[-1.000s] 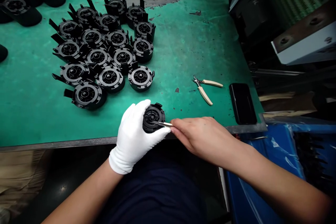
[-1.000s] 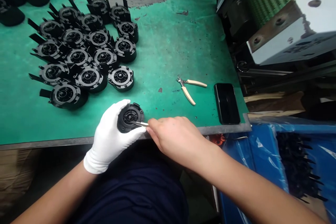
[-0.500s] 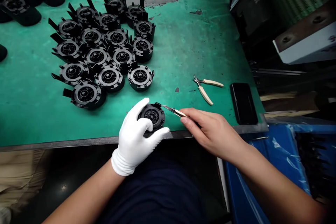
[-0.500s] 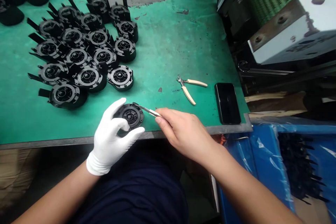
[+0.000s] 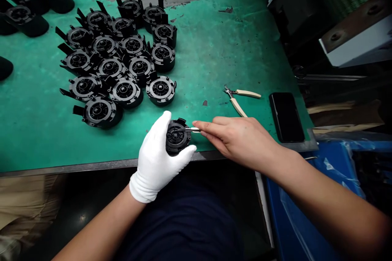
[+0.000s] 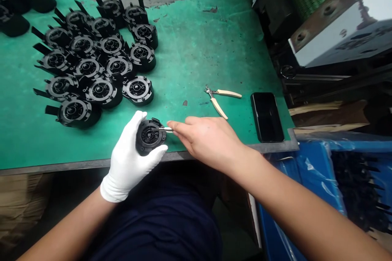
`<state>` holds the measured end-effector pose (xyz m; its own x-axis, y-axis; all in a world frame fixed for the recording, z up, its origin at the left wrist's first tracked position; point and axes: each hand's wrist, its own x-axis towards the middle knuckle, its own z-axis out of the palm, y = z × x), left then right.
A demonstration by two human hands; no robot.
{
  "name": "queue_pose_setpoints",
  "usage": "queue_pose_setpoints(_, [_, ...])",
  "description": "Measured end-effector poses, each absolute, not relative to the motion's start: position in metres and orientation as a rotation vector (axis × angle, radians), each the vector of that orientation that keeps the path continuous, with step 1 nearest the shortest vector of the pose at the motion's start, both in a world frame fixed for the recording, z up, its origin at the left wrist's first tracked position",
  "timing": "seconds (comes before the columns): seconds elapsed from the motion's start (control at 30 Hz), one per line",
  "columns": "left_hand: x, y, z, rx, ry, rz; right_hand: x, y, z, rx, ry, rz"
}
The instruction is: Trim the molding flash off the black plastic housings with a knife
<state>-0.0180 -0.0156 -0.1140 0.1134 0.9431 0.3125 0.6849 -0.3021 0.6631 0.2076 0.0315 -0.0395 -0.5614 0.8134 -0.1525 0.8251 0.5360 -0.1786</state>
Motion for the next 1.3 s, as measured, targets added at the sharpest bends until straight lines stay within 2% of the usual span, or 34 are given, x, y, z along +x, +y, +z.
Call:
queue_pose_setpoints(0.17, [-0.017,-0.014,-0.114,2.039,1.607,1.006,0.206,0.039,-0.036,1.387,2.694,-0.239])
queue_pose_setpoints(0.5, [-0.018,-0.015,-0.116,2.017,1.582,1.030,0.209,0.004,-0.045,1.495,2.585,-0.723])
queue_pose_setpoints(0.93, [-0.018,-0.014,-0.115,2.031,1.573,1.047,0.202,-0.012,-0.052,1.597,2.592,-0.769])
queue_pose_setpoints(1.13, [-0.019,-0.014,-0.115,2.016,1.601,1.043,0.205,-0.003,-0.048,1.543,2.581,-1.091])
queue_pose_setpoints(1.3, [-0.015,-0.034,-0.104,1.895,1.580,1.010,0.185,-0.018,-0.064,1.971,2.390,-1.706])
